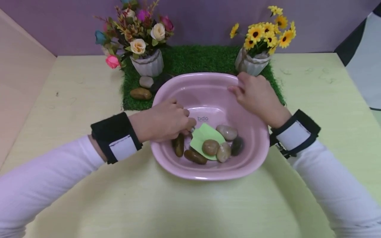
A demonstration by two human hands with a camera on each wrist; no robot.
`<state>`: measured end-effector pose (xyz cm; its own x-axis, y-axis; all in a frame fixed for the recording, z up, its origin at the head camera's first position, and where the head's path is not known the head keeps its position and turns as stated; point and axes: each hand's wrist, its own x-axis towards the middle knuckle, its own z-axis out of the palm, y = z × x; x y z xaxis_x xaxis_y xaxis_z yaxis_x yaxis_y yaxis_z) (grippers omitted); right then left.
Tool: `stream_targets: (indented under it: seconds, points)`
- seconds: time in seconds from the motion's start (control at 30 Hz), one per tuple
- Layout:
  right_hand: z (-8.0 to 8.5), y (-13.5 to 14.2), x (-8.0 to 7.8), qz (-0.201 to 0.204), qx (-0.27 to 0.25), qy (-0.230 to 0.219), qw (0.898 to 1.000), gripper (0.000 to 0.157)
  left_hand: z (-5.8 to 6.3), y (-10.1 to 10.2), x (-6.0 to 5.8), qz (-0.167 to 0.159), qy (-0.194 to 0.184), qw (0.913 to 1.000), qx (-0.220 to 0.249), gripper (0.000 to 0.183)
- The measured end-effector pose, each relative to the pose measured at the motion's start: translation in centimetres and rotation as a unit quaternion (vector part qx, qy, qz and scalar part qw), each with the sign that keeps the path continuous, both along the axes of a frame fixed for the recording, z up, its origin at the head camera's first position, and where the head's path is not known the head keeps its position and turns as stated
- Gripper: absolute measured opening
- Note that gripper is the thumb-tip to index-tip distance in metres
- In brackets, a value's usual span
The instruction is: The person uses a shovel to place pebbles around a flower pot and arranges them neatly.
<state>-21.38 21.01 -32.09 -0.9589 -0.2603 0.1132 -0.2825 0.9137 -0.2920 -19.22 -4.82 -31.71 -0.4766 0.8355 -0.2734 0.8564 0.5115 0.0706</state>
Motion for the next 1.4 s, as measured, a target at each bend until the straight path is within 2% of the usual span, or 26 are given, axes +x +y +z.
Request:
stream_targets:
  seconds: [0.17, 0.27, 0.47, 0.8, 1.07, 1.4]
  points:
    - [0.13, -0.13, -0.07, 0.001, 0.002, -0.001, 1.000, 0.030, -0.24, -0.40, -0.15, 0.039, -0.006, 0.9974, 0.061, 0.014]
    - [0.16, -0.16, -0.07, -0.001, 0.002, -0.001, 1.000, 0.030, -0.38, -0.39, -0.15, 0.050, -0.004, 0.9966, 0.065, 0.011]
    - [0.34, -0.01, 0.08, -0.004, 0.008, 0.000, 1.000, 0.030, -0.45, -0.01, -0.35, 0.042, -0.015, 0.9986, 0.029, 0.016]
    - [0.32, 0.02, 0.08, -0.003, -0.002, -0.006, 1.000, 0.031, -0.36, -0.08, -0.45, 0.044, -0.043, 0.9977, 0.028, 0.015]
    - [0.13, -0.06, 0.06, 0.003, -0.009, 0.006, 1.000, 0.030, -0.27, -0.20, -0.78, 0.042, -0.093, 0.9945, 0.024, 0.017]
    - [0.24, 0.02, 0.04, -0.004, -0.007, -0.010, 1.000, 0.032, -0.47, -0.13, -0.65, 0.028, -0.114, 0.9893, 0.087, 0.012]
